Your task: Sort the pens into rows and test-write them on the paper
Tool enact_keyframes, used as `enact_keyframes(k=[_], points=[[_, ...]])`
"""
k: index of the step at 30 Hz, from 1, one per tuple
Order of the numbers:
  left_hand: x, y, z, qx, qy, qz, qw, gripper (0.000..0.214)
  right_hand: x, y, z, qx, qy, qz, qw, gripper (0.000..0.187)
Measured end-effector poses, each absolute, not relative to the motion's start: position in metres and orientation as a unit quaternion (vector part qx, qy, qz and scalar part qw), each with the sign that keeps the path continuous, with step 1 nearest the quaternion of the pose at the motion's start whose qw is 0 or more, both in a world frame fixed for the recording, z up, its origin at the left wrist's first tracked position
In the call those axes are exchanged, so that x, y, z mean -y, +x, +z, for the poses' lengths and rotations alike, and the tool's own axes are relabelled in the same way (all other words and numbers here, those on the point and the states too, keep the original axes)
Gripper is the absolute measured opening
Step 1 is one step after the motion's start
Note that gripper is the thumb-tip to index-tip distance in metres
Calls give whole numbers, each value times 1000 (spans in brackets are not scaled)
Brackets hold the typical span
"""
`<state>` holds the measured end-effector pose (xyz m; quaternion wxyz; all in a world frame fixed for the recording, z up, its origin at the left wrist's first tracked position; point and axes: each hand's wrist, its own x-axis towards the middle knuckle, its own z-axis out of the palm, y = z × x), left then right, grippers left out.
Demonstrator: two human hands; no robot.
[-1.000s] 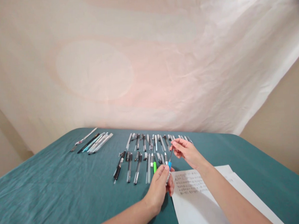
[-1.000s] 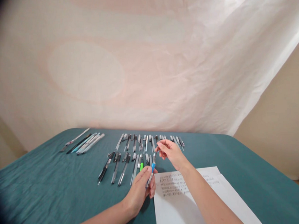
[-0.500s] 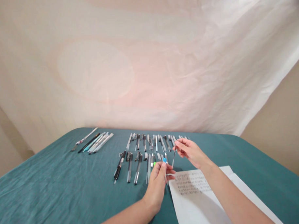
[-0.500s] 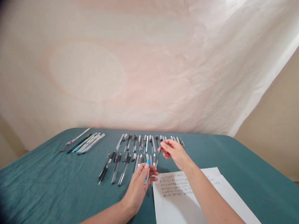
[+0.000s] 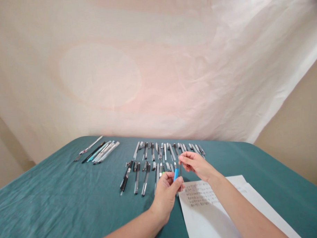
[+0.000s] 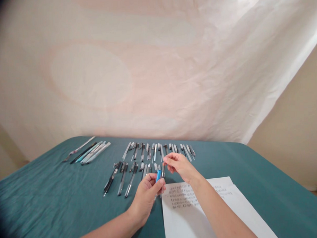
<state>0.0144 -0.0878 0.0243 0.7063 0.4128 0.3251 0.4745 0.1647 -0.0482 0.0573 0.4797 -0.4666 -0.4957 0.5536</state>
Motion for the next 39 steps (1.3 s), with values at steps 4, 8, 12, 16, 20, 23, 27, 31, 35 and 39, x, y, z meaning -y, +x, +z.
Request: enact_keyframes(k=[4, 8, 12, 16, 20, 23, 27, 31, 35, 39], points=[[88, 16, 22, -335, 420, 467, 702, 32, 38, 175, 44, 467, -501, 501, 529, 29], [86, 16, 19, -348, 422, 486, 682, 30, 29, 180, 22, 508, -574, 441, 467, 22], [84, 15, 18, -354, 413, 501, 673, 31, 23, 175, 1, 524, -598, 424, 434, 19], [83, 15, 19, -354, 404, 506, 675, 33, 20, 171, -7, 529, -616, 401, 423, 15], [81, 13, 19, -354, 406, 507, 673, 32, 22, 175, 5, 530, -614, 396, 430, 16], [80, 12, 20, -350, 407, 512, 671, 31, 32, 173, 26, 532, -570, 445, 441, 25], [81, 13, 21, -345, 421, 506, 669, 29, 47, 160, 51, 534, -468, 546, 445, 27], [82, 12, 20, -346, 440, 513, 651, 26, 47, 156, 54, 508, -469, 547, 473, 26], [81, 8, 21, -382, 443, 529, 614, 25, 32, 175, 37, 467, -540, 464, 524, 22], [83, 7, 29, -383, 453, 528, 608, 26, 20, 188, 11, 468, -590, 442, 488, 21]])
